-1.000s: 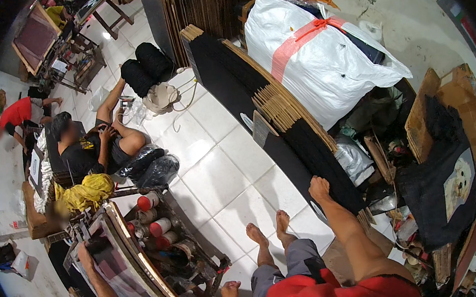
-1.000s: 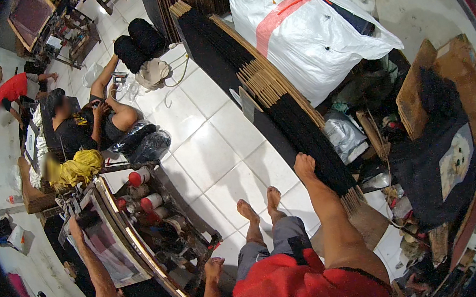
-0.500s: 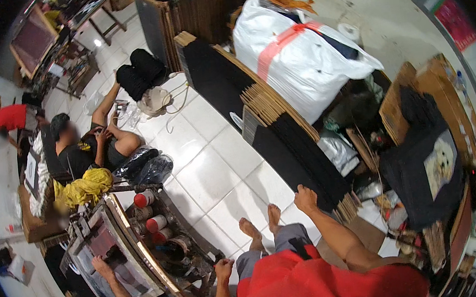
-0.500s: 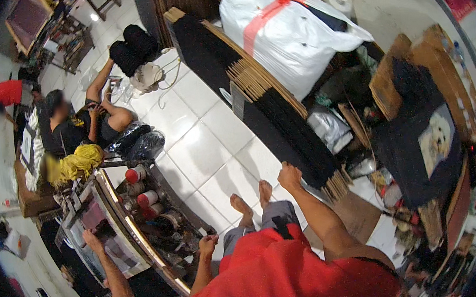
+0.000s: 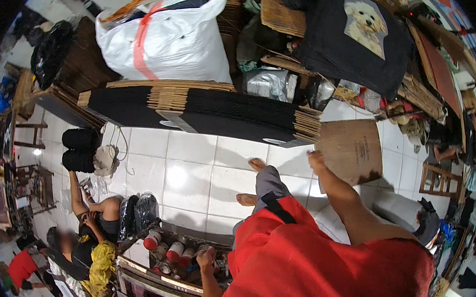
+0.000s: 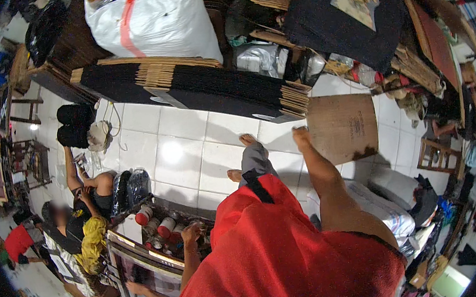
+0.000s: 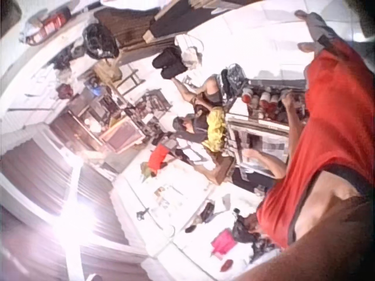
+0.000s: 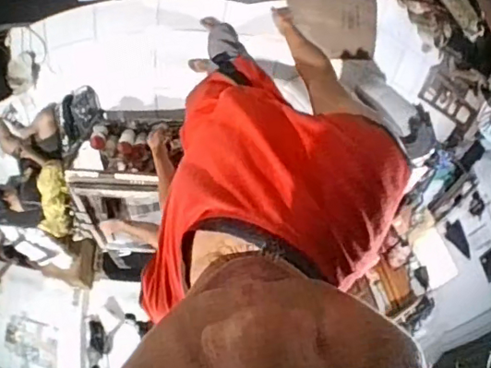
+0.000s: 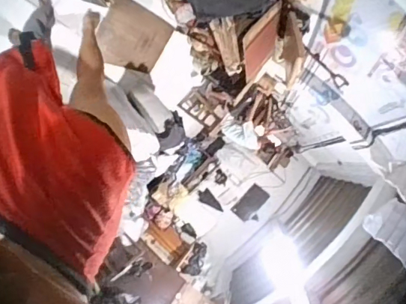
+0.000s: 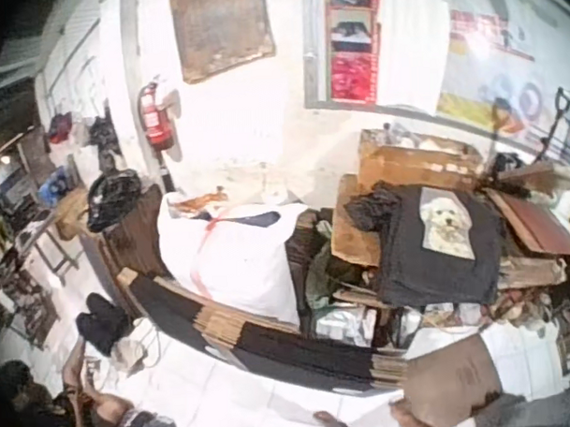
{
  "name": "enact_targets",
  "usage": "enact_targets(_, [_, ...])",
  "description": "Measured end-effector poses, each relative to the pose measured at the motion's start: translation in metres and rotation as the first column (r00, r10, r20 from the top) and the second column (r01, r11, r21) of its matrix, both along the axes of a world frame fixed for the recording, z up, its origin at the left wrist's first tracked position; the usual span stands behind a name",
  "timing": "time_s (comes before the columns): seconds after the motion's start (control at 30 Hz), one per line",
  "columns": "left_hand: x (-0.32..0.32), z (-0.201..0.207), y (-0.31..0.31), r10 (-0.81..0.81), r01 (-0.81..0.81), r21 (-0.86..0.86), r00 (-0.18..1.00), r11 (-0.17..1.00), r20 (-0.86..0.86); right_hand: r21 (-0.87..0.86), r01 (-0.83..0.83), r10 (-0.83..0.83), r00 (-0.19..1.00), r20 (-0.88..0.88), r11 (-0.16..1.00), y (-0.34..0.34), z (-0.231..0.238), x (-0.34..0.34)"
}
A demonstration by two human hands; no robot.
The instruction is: The person repeatedly picks up black printing screens with a white logo from a stack and places them onto a wooden frame held by another person. The person then returns to the stack to repeat the process.
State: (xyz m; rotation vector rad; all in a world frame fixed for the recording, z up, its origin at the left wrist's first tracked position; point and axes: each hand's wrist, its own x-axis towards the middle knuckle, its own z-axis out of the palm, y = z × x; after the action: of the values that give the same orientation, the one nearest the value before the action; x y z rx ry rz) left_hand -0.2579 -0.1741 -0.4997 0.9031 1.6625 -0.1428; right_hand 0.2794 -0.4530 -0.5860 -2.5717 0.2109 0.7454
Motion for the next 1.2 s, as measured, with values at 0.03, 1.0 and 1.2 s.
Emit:
enact_targets(0.03, [0.001,0.004,0.009,0.001,-0.002,0.038,1.0,0.999,0.02,0.066,0.213,-0.214,0.977,0.009,0.975,-0.012,-0.013,0.017])
enact_targets(1.0, [0.154,0.054,0.035,-0.025,0.039,0.195,0.997,0.98,-0.076,0.28,0.865,-0.582,0.49,-0.649,0.416,-0.085,-0.111,0.107])
enact_targets(1.2, [0.132,0.05,-0.001,0.261,-0.254,0.231,0.965,0.939,0.001,0.073,0.29,-0.15,0.674,-0.723,0.954,-0.077,-0.055,0.067])
